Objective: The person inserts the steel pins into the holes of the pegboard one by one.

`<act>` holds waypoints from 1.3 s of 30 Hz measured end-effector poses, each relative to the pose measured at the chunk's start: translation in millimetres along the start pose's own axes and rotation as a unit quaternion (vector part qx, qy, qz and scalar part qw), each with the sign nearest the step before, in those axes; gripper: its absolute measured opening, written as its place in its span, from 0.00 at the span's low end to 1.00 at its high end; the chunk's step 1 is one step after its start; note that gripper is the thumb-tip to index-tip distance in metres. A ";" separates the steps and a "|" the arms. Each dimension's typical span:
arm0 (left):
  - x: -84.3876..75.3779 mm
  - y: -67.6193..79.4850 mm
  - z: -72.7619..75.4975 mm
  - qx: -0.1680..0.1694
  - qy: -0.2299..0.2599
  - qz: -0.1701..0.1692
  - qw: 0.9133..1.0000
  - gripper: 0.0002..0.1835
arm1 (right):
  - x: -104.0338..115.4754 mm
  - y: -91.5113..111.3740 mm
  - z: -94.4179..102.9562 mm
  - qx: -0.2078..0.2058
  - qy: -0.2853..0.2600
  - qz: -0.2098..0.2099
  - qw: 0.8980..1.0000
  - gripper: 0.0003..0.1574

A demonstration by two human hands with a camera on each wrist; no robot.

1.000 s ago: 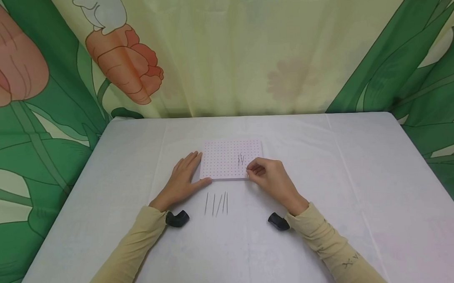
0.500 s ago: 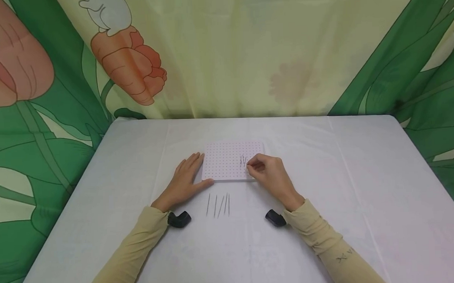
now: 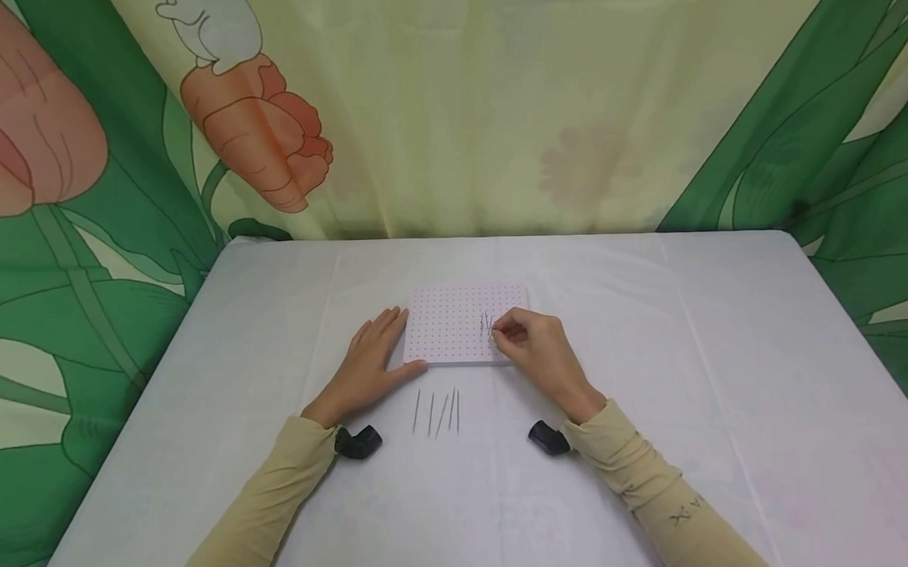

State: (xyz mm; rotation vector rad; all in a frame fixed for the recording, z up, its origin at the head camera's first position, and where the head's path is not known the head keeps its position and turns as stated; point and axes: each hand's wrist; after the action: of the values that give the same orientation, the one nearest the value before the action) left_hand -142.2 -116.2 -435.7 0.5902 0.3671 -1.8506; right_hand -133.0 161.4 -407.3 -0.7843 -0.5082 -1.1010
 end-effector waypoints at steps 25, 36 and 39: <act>-3.8 2.5 3.6 -0.011 0.002 -0.004 1.000 0.50 | 3.4 -0.7 2.0 0.009 0.025 0.000 1.000 0.03; -4.9 4.3 3.8 -0.011 0.003 -0.001 1.000 0.50 | 2.6 -1.4 -0.4 0.025 0.033 -0.006 0.999 0.03; -4.5 3.8 3.8 -0.009 0.004 0.000 1.000 0.50 | 3.6 -0.8 -0.8 0.024 0.038 -0.008 0.999 0.04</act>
State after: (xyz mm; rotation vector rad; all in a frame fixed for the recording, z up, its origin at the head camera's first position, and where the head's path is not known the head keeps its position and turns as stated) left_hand -138.3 -115.9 -429.9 0.5853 0.3883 -1.8427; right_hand -132.3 158.5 -405.1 -0.6948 -0.4757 -1.1247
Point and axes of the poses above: each hand's wrist, its own y-axis away from the middle knuckle, its own z-axis out of the back of the hand, x = y × z, and after that the axes turned 4 degrees about y, right-handed
